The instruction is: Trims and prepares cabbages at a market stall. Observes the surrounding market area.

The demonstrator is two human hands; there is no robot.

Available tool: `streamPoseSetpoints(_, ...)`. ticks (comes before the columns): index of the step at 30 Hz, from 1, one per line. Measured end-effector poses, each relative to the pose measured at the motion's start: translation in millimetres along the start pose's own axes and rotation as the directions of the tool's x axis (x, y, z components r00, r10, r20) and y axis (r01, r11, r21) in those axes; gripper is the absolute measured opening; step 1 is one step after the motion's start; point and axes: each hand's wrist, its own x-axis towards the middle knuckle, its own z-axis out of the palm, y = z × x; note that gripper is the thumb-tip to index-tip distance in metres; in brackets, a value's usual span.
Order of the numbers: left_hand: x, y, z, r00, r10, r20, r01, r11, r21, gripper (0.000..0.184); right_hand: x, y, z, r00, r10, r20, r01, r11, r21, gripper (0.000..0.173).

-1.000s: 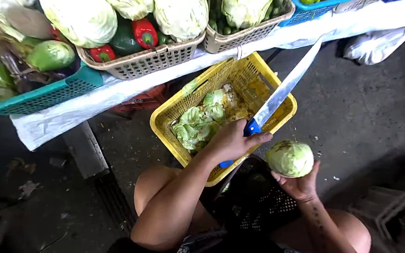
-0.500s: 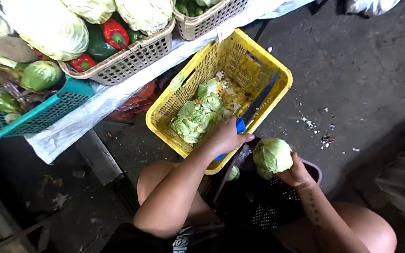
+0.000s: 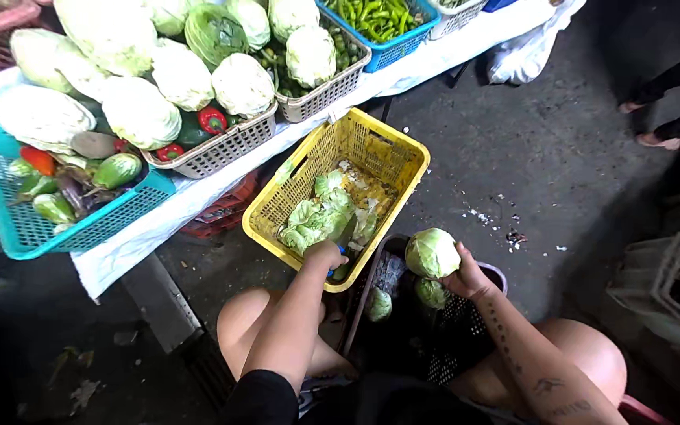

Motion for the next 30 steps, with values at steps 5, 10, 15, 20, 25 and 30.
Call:
streamPoseSetpoints(5,4,17,-3,0.951,0.292,-0.103,-0.305,0.941,-0.149,0.078,5,9,-5,1.0,-0.02,0.014,0.02,1.0,-0.011,0.081)
streamPoseSetpoints(10,22,28,7,0.914,0.39,0.114,-0.394,0.919,0.01,0.079,15,20,1,0.997,-0.033,-0.063,0.035,0.999,0.035,0.076)
streamPoseSetpoints(15,25,26,4,0.875,0.464,0.14,-0.474,0.88,0.043,0.063,17,21,8,0.993,-0.043,-0.109,0.044,0.999,0.008,0.083)
streamPoseSetpoints(20,20,25,-11,0.878,0.432,0.205,-0.457,0.884,0.1,0.036,16,25,8,0.994,-0.054,-0.09,0.054,0.998,0.006,0.078)
streamPoseSetpoints(25,-38,52,-44,0.925,0.349,-0.146,-0.354,0.935,-0.006,0.041,-3,-32,36,0.998,0.055,-0.031,-0.053,0.998,0.044,0.068)
streamPoseSetpoints(30,-123,97,-72,0.555,0.488,-0.673,-0.728,0.676,-0.11,0.033,-15,-108,63,0.987,-0.075,0.144,0.048,0.982,0.183,0.081)
